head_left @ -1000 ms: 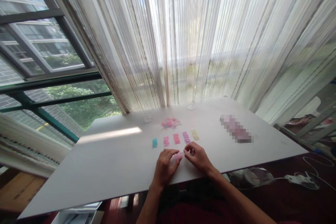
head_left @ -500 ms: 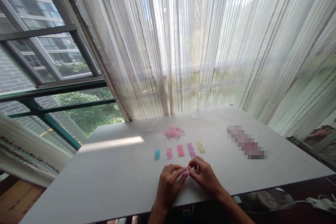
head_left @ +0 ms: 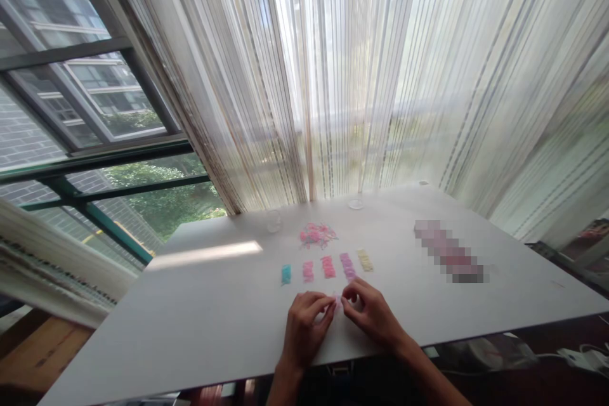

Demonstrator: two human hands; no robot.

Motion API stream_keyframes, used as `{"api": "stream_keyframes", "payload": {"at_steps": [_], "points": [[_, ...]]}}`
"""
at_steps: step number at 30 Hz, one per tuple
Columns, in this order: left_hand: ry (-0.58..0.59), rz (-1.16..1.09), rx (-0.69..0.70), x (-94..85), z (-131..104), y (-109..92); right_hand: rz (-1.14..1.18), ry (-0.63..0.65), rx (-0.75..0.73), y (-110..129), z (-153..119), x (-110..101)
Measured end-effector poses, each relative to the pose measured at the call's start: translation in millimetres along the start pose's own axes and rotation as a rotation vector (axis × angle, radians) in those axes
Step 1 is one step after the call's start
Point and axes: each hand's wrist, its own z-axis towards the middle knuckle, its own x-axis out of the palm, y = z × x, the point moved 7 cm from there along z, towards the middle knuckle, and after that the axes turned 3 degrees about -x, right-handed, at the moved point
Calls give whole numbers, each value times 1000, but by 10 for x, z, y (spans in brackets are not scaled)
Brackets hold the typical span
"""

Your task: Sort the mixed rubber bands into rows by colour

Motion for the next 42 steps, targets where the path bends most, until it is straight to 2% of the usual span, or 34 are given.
{"api": "stream_keyframes", "payload": {"at_steps": [14, 25, 32, 35, 38, 42], "points": [[11, -102, -71, 0, -16, 69, 52, 41, -67, 14, -46, 35], [-7, -50, -84, -19, -9, 63, 24, 7, -76, -9, -46, 44], [32, -132, -204, 31, -21, 157, 39, 31, -55, -54, -55, 71], [102, -171, -255, 33, 1, 183, 37, 37, -47, -46, -51, 71], [171, -160, -267, -50, 40, 273, 21, 46, -38, -20, -47, 66], [95, -79, -335, -373, 85, 638, 0, 61, -20, 9, -44, 56]]}}
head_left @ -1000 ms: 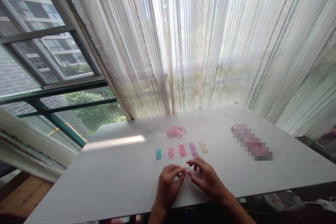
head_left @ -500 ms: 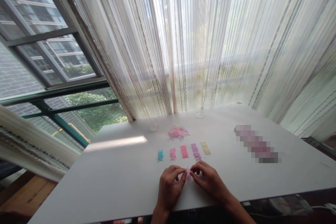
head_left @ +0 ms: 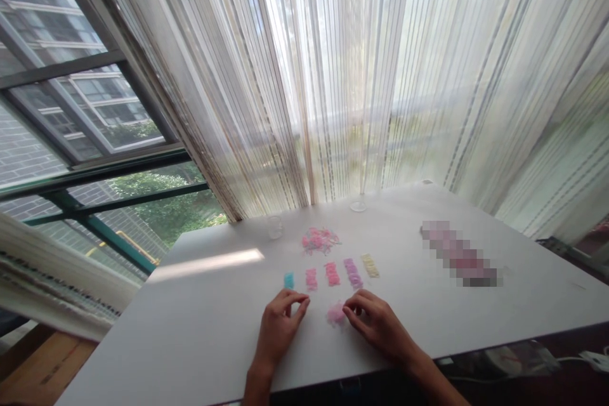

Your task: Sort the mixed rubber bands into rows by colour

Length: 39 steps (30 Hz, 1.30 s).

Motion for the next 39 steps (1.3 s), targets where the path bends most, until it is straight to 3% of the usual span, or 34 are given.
{"api": "stream_keyframes", "payload": {"at_steps": [4, 8, 39], "points": [[-80, 111, -80, -288, 84, 330, -7, 2, 15, 0, 3, -5], [-99, 113, -108, -326, 85, 462, -13, 10, 25, -14, 6, 2], [-135, 109, -114, -282, 64, 506, -40, 4, 21, -49, 33, 5]]}}
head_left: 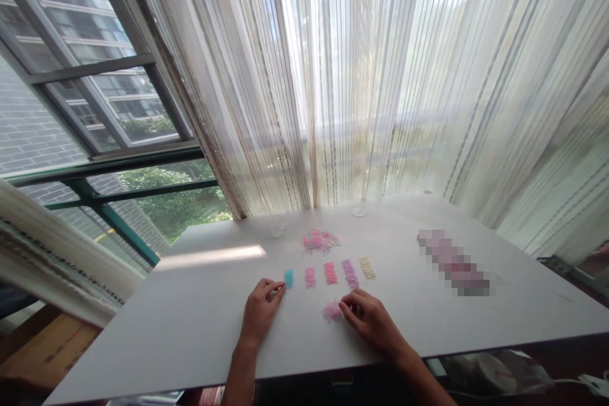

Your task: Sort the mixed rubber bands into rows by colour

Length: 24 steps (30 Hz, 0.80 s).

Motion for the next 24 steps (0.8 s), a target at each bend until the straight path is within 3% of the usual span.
{"api": "stream_keyframes", "payload": {"at_steps": [24], "points": [[-23, 22, -3, 31, 14, 33, -11, -6, -8, -2, -2, -6]]}}
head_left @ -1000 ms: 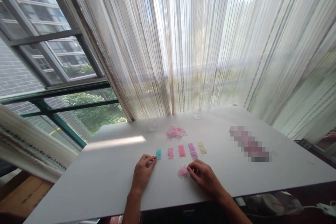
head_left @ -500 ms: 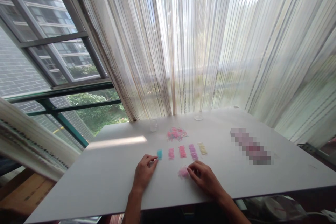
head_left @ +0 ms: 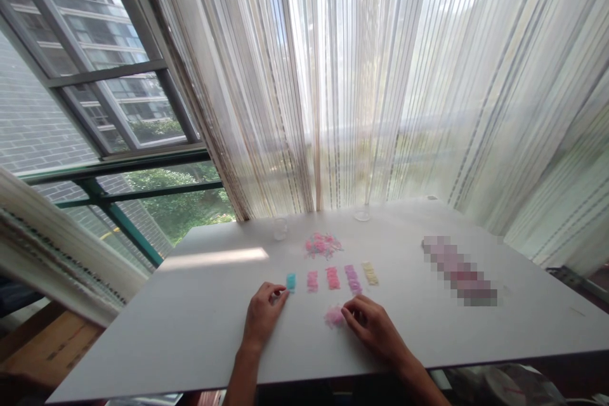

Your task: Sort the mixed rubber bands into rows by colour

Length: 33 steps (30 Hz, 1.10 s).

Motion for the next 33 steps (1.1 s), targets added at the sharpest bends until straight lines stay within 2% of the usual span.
{"api": "stream_keyframes", "payload": {"at_steps": [11, 15, 18, 21, 24, 26, 29, 33], "points": [[-44, 23, 2, -26, -15, -29, 9, -4, 10, 26, 1, -10], [-61, 27, 26, -75, -22, -61, 35, -68, 13, 11, -1, -51], [-75, 22, 48, -85, -47, -160, 28, -124, 35, -18, -3, -91], [-28, 0, 85, 28, -133, -399, 7, -128, 33, -14, 3, -101], [218, -53, 171, 351, -304, -737, -17, -105, 17, 3, 6, -84], [263, -38, 231, 490, -421, -912, -37, -94, 25, -10, -5, -61], [228, -7, 266, 565, -531, -994, -72, -85, 38, -39, -40, -12], [237, -33, 278, 581, -571, -912, -109, -40, 28, -33, -77, 62]]}}
